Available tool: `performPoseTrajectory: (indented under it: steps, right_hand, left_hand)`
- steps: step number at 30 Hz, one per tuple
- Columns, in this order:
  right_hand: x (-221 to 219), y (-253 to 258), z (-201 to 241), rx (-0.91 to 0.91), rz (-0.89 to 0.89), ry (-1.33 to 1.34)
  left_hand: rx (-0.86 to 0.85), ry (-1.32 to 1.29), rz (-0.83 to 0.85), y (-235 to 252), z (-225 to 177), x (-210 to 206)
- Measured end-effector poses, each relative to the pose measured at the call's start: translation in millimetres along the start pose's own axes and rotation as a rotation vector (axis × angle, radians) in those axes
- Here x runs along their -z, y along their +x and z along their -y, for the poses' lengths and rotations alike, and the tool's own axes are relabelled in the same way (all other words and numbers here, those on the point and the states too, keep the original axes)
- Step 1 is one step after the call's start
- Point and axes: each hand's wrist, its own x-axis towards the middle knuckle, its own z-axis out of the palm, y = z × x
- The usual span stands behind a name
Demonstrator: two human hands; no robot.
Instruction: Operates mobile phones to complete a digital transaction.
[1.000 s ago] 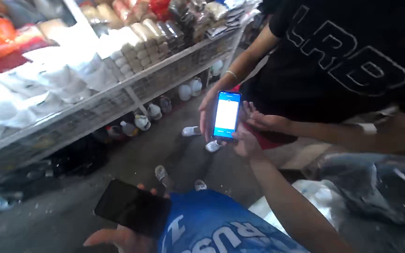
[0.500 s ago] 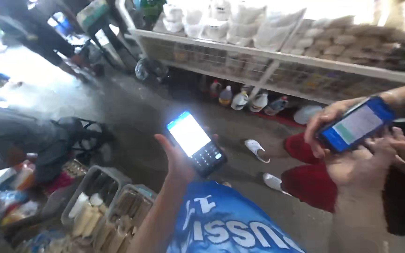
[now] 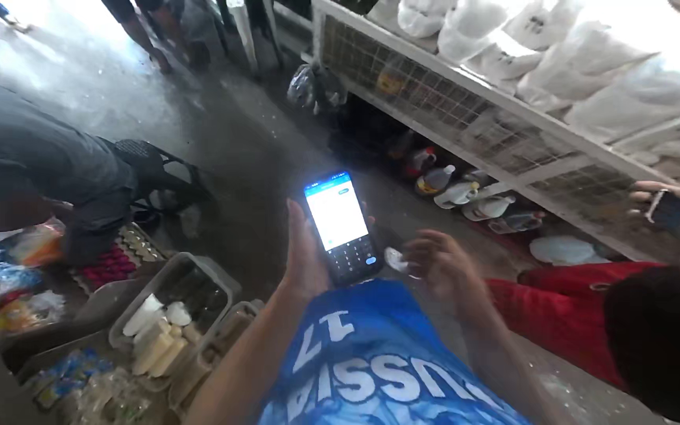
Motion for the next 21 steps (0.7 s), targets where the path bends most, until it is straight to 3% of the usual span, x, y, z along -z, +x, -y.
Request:
performPoseTrajectory:
  steps: [4,7,12,16,21]
  right_hand:
    - [-119.2,76.2,13.4,-0.109,0.487,0.041]
    - [-169.7,128.0,10.9,-0.149,0.665,0.087]
    - [-243.4,228.8,19.4,-0.227,0.916,0.242]
    - [-308.6,342.7,22.0,-0.246,1.167,0.334]
    - [-402.5,467.7,64.2,-0.307,1.309,0.316]
  left_hand:
    - [-0.142,0.139,-0.245,4.0,-61.7,24.3]
    - [-0.314,0.278,-0.439,9.8,-100.5,50.4]
    - [-0.569,0.357,-0.459,52.3,-173.8,113.6]
    - [-0.605,0.433,-0.51,92.0,-255.0,160.8]
    - [-0.541,0.617,-0.582,114.2,-374.9,193.6]
